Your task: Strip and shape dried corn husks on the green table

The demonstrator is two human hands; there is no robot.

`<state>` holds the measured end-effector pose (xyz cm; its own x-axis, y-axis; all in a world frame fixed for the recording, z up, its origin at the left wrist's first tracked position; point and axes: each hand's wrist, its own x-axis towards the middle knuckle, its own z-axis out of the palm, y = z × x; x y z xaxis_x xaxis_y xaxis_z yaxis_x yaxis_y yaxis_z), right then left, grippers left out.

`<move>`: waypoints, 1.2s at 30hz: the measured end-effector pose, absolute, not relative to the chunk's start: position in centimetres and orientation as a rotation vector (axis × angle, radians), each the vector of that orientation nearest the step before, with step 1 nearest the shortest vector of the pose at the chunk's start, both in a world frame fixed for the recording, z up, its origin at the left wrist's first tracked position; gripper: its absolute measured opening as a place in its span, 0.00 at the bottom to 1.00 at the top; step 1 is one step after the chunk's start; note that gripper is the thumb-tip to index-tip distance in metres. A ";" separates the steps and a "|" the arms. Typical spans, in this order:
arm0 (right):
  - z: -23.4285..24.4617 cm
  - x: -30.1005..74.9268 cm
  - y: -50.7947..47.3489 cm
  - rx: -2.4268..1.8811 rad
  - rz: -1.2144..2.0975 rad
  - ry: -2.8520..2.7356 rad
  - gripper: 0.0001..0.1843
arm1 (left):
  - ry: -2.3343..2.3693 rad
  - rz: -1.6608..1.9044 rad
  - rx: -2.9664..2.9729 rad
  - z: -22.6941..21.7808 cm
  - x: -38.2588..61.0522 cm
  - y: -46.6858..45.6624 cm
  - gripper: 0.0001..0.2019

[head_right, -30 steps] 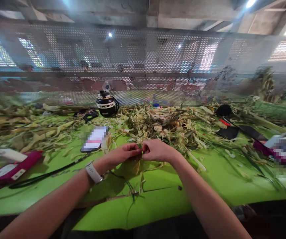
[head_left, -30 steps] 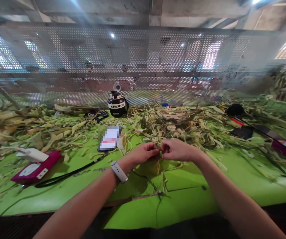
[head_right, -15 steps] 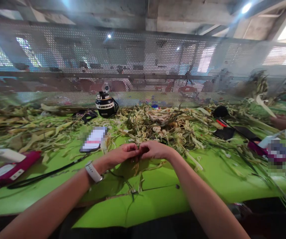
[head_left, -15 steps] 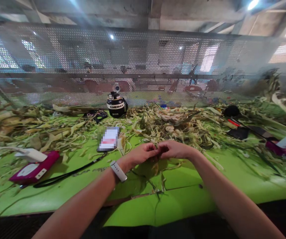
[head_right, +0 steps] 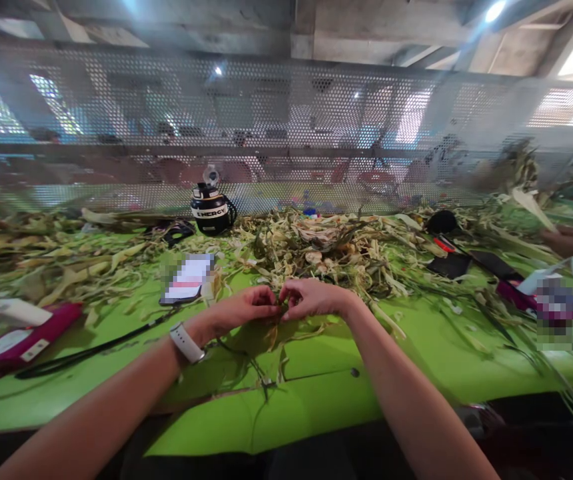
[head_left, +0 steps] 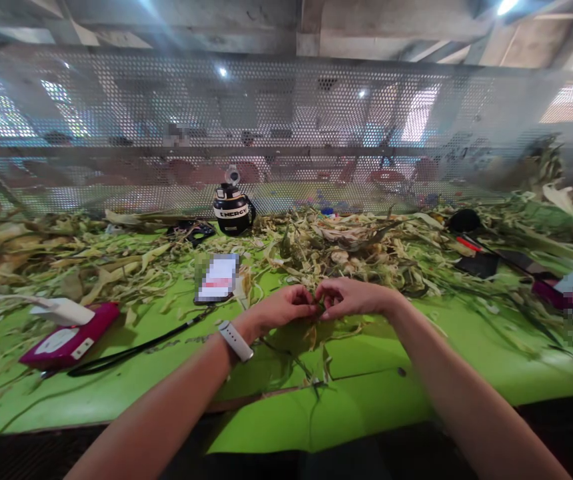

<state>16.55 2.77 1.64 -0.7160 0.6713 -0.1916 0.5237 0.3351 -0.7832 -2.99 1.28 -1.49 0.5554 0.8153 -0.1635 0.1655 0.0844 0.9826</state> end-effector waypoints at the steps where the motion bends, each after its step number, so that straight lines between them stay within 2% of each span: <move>1: 1.7 16.5 2.7 -1.100 1.329 -2.453 0.14 | 0.899 0.597 1.431 -1.5 -3.0 1.3 0.18; 12: 1.4 16.0 2.9 -1.006 1.350 -2.517 0.09 | 0.822 0.574 1.359 -1.5 -3.2 1.4 0.14; 25: 2.1 16.5 2.7 -0.993 1.428 -2.431 0.05 | 0.938 0.488 1.426 -0.1 -3.0 0.8 0.09; 30: 1.9 16.4 2.8 -0.975 1.362 -2.418 0.04 | 0.803 0.486 1.541 -0.9 -3.0 1.0 0.14; 36: 2.3 16.4 2.6 -1.026 1.330 -2.418 0.02 | 0.791 0.463 1.509 -1.6 -3.2 1.3 0.11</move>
